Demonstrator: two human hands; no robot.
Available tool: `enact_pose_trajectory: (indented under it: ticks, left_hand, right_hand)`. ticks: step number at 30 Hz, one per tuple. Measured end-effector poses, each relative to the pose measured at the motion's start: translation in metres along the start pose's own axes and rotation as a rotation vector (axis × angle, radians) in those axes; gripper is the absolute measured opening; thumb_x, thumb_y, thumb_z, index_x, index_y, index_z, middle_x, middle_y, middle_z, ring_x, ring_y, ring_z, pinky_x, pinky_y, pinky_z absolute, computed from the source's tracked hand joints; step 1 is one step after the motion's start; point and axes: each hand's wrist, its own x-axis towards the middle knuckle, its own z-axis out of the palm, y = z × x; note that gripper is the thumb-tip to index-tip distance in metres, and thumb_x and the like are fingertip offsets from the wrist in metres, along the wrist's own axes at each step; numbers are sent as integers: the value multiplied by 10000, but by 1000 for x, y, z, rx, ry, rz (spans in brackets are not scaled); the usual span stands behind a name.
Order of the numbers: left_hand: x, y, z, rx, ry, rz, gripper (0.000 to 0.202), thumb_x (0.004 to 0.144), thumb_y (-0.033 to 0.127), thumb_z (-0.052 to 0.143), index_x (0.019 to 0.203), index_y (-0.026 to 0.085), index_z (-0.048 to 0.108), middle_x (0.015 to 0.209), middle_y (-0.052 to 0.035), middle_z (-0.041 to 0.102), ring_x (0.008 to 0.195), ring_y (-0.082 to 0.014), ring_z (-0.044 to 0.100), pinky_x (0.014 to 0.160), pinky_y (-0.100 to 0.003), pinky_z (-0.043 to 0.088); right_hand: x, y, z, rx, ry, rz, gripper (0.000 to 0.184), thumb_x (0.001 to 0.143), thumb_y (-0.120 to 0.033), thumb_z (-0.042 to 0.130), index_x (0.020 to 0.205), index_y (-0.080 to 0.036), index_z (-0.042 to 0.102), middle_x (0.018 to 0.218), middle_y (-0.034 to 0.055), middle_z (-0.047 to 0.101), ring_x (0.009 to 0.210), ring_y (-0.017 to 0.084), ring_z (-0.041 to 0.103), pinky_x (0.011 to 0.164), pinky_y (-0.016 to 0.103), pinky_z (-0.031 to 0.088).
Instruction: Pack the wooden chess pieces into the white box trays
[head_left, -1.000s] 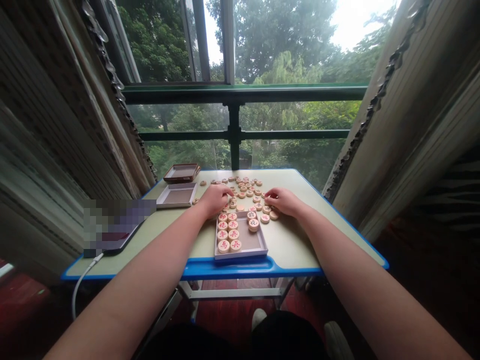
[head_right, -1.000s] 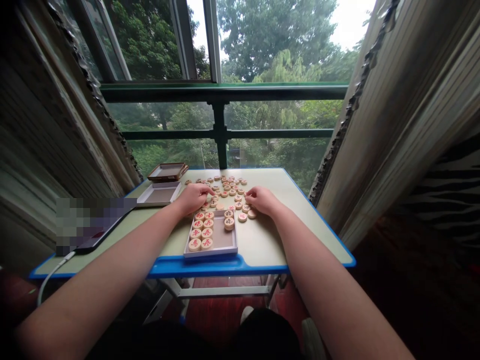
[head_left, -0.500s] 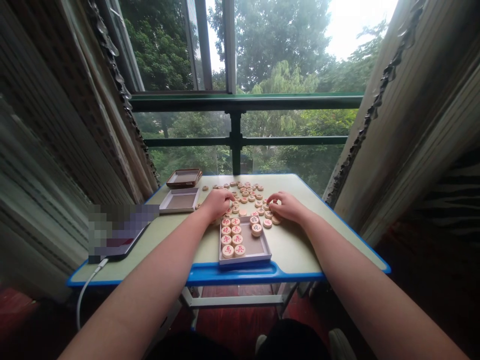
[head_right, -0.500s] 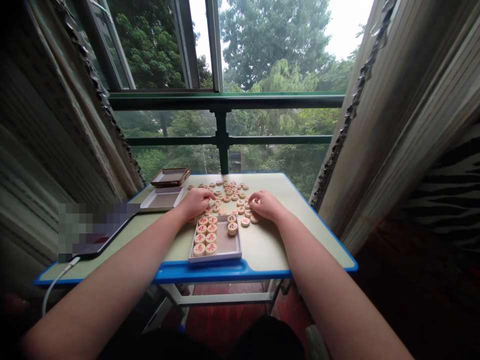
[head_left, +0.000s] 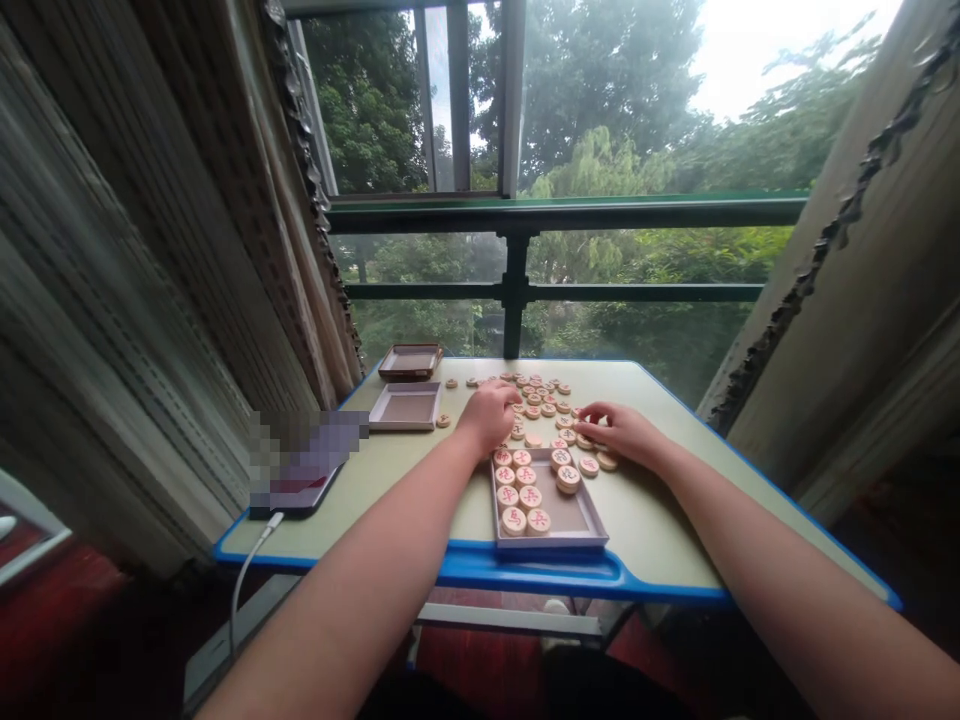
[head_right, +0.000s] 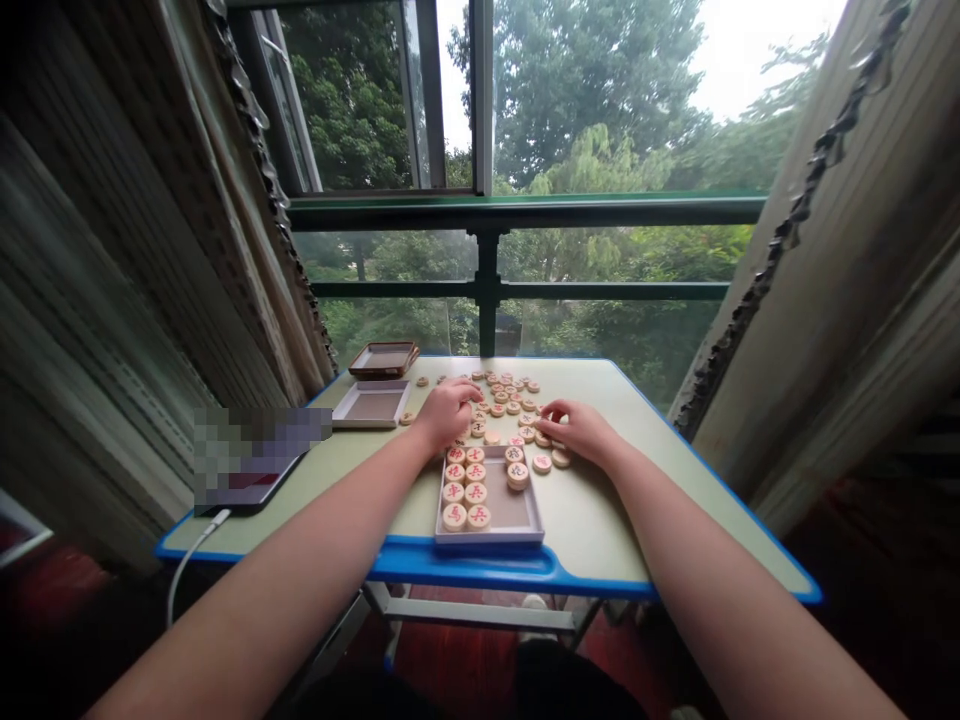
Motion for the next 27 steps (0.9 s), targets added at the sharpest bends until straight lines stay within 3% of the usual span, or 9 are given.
enact_pose_trajectory:
  ticks: [3,8,10,15,20,23,27]
  left_hand:
    - [0,1,0,-48,-10,-9,293,663,5,448,755,155,682,862,-54,673,895,-179,586,885,-320,469]
    - [3,0,-2,-115,140,-121,275,669,19,458,772,164,668,926,-57,646,934,-178,572,892,-323,459]
    - [4,-1,-3,-121,151,-154,259,681,28,457,773,159,661,906,-64,643,918,-182,574,878,-330,464]
    - [3,8,-3,-142,34,-66,208,722,73,484,814,152,653,876,-73,651,867,-180,582,837,-315,472]
    - [2,34,-5,-229,-140,109,241,811,300,522,990,181,629,891,-58,672,866,-186,588,828,-335,461]
    - [0,43,-5,-253,-180,171,273,789,314,570,1027,187,614,902,-49,676,845,-179,592,797,-317,463]
    - [-3,42,-2,-262,-142,161,214,794,266,568,990,194,612,865,-38,674,768,-157,597,752,-297,470]
  right_hand:
    - [3,0,0,-13,14,18,316,701,-474,569,821,-198,664,593,4,586,542,132,510,508,242,371]
    - [1,1,-3,25,80,-1,311,648,-496,603,734,-198,614,581,-8,571,527,125,491,489,236,358]
    - [0,1,-3,47,91,22,296,642,-486,606,721,-201,598,586,-9,573,529,126,494,490,237,362]
    - [3,0,-3,129,129,18,340,614,-530,634,720,-208,602,695,27,638,573,151,534,524,265,391]
    - [-2,-17,0,395,279,-35,445,598,-592,651,787,-193,605,750,63,655,657,176,575,581,284,433]
    - [-11,-31,1,645,172,-59,440,624,-557,655,845,-179,618,765,58,666,683,169,590,574,266,452]
    - [-18,-41,1,763,99,-25,347,647,-451,677,862,-179,662,774,36,676,661,137,582,594,256,471]
